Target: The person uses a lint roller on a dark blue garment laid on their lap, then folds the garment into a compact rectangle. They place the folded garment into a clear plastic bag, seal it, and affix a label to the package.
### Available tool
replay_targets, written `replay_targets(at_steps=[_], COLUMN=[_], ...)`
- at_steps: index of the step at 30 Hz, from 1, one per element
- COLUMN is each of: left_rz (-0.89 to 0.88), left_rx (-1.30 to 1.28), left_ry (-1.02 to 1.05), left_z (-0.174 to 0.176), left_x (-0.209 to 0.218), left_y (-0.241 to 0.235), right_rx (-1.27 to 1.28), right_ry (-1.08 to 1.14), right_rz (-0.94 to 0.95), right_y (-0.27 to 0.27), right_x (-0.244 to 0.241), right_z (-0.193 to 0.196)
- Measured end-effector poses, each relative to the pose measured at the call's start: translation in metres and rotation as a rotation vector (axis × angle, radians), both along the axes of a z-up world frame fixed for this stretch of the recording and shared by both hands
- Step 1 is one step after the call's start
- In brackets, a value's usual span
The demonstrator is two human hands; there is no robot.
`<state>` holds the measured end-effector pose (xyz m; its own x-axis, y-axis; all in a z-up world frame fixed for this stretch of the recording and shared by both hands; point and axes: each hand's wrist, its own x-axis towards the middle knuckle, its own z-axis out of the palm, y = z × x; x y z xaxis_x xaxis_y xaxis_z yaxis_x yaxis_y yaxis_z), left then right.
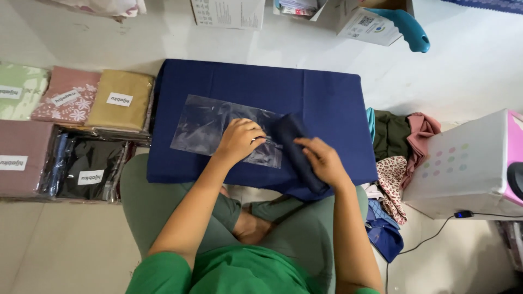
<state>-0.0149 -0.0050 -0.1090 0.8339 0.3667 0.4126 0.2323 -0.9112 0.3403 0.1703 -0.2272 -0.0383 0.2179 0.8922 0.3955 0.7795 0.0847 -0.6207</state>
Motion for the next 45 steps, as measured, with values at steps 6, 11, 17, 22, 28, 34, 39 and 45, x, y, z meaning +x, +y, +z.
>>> replay_targets(at_steps=[6, 11, 17, 22, 28, 34, 39, 45], left_rz=[0.066, 0.084, 0.061, 0.080, 0.101, -0.005, 0.190, 0.045], left_rx=[-0.089, -0.248, -0.274, -0.280, -0.357, -0.353, 0.175, 0.205], left_ry=[-0.163, -0.192, -0.107, -0.118, -0.167, -0.199, 0.022, 0.014], left_z=[0.008, 0.024, 0.023, 0.031, 0.037, 0.037, -0.004, 0.021], left_x=[0.000, -0.012, -0.016, -0.017, -0.023, -0.014, 0.000, -0.006], left_y=[-0.003, -0.002, -0.003, -0.014, -0.014, 0.014, 0.080, 0.104], right_rx=[-0.202, -0.235, -0.154, -0.113, -0.084, -0.072, -0.127, -0.074], right_ry=[-0.097, -0.145, -0.124, -0.053, -0.041, 0.052, 0.205, 0.280], right_rz=[0.018, 0.013, 0.007, 0.006, -0.011, -0.266, -0.395, -0.409], right_y=[-0.013, -0.014, -0.017, -0.019, -0.024, -0.026, -0.032, -0.033], right_x=[-0.017, -0.020, -0.006, -0.007, 0.002, 0.028, 0.051, 0.048], right_z=[0.033, 0.048, 0.047, 0.052, 0.043, 0.013, -0.022, -0.026])
